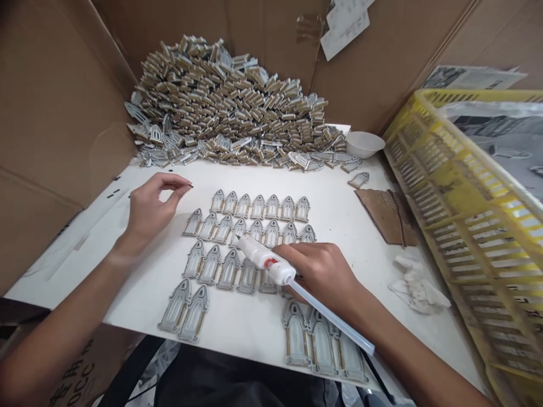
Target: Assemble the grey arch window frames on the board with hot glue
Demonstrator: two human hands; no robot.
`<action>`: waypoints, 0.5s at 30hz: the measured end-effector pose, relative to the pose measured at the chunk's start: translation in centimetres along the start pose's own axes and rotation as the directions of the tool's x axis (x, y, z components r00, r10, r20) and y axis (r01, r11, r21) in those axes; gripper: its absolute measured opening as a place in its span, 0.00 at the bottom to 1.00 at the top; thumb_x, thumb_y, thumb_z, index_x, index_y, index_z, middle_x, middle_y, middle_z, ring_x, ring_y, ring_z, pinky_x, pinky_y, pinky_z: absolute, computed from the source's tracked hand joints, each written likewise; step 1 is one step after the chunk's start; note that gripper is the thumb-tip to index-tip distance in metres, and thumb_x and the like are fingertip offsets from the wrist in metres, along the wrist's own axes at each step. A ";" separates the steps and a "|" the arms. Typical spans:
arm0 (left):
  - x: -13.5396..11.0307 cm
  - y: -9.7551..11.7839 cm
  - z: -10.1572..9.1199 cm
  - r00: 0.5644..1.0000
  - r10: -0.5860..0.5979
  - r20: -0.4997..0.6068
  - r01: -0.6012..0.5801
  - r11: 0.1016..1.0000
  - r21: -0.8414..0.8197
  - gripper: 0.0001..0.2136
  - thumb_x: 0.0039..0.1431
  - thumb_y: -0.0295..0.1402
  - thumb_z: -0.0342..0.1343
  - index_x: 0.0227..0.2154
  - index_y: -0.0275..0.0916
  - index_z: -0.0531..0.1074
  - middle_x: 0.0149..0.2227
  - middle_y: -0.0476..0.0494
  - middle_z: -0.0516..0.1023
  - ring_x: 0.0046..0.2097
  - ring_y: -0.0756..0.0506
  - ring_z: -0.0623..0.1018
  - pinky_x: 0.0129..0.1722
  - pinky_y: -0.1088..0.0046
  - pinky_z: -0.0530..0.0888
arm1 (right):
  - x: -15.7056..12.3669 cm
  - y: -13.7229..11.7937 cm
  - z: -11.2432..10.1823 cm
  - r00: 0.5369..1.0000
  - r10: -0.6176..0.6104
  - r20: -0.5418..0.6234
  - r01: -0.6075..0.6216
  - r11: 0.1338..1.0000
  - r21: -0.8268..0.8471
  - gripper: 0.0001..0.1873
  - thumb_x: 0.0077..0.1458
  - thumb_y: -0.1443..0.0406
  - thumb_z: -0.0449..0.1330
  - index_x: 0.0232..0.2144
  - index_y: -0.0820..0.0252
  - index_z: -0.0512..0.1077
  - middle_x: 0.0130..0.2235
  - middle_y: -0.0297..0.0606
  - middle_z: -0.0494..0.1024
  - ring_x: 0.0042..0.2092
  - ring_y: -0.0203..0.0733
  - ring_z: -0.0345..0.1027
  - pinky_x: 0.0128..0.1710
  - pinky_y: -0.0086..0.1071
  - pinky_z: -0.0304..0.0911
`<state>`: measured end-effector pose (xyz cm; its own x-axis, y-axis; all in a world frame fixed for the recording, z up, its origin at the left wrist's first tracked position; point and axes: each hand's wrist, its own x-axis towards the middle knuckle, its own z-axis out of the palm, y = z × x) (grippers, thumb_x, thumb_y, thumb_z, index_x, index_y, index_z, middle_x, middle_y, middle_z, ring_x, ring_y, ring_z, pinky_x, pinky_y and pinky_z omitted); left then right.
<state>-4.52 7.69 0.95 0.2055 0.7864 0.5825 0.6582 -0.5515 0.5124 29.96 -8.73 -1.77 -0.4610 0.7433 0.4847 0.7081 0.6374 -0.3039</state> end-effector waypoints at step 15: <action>9.0 -10.7 -9.1 0.855 -0.332 0.398 0.138 0.886 0.442 0.12 0.71 0.42 0.63 0.42 0.38 0.80 0.44 0.43 0.84 0.46 0.42 0.84 0.52 0.57 0.80 | 0.2 0.0 0.4 1.000 -0.015 -0.016 0.014 1.000 -0.019 0.09 0.69 0.65 0.55 0.34 0.56 0.71 0.26 0.29 0.74 0.24 0.34 0.65 0.26 0.31 0.49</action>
<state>-16.27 18.15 6.48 0.2456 0.9663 0.0767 0.9318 -0.2572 0.2562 29.71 -8.49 -1.97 -0.4627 0.7305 0.5024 0.7114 0.6440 -0.2813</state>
